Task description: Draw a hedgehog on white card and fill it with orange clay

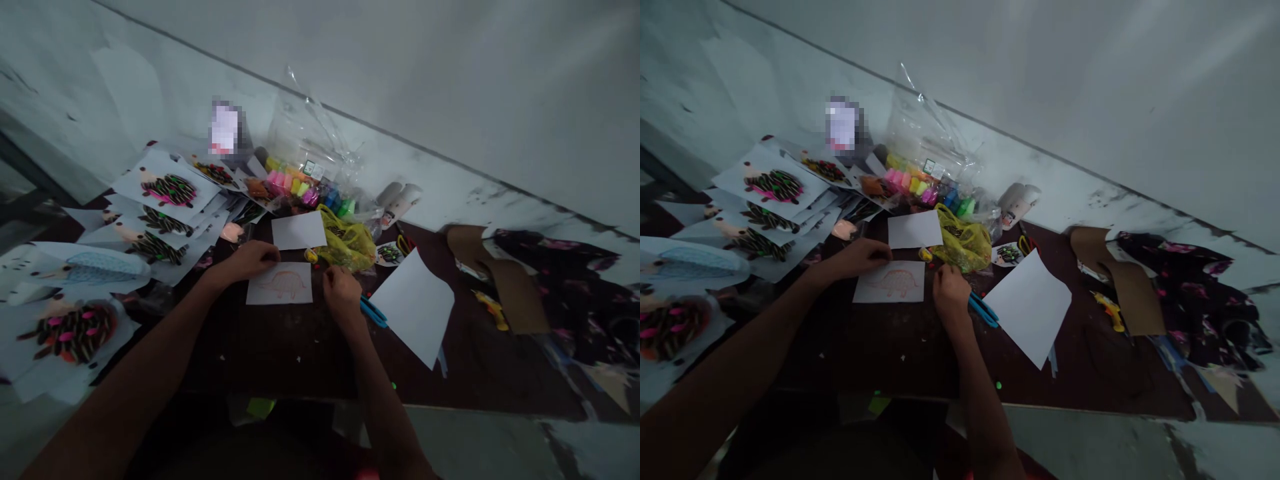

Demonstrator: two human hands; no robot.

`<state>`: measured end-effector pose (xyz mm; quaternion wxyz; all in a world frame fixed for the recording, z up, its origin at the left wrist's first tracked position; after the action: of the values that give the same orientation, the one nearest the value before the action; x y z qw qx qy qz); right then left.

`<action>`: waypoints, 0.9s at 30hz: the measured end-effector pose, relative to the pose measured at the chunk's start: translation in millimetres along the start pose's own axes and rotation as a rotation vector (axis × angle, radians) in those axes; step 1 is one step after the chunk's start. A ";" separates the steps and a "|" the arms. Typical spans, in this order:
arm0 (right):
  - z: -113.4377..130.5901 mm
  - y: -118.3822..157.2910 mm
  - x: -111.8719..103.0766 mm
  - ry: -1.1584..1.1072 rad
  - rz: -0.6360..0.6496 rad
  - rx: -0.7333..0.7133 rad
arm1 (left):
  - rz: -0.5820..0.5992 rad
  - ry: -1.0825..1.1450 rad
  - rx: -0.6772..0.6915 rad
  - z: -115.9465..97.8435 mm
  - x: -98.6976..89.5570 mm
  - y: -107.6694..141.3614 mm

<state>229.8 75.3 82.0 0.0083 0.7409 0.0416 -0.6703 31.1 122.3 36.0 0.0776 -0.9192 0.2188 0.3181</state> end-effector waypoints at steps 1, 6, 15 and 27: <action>2.5 -4.0 -1.9 -0.002 0.017 -0.001 | -0.016 -0.012 0.003 0.0 -0.5 -0.3; 23.8 -26.5 -9.9 -0.001 0.070 -0.043 | -0.113 -0.095 0.054 -4.7 -2.2 -0.8; 33.7 -41.9 -3.4 0.021 0.071 -0.006 | -0.176 -0.106 0.059 -8.9 -3.7 -3.9; 30.0 -40.6 3.7 -0.061 0.047 0.018 | -0.278 0.030 0.077 -2.8 -13.5 -2.9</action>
<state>197.5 113.9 77.0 0.0186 0.7210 0.0177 -0.6925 24.4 128.8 46.6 0.1527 -0.9417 0.1026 0.2818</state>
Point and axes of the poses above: each hand's wrist, its own y-axis away from the middle knuckle, its own x-axis out of the palm, z = x × y, the point moved 10 cm from there along -y, towards the middle knuckle, and after that the axes turned 11 degrees about y, right-handed, at the moved point
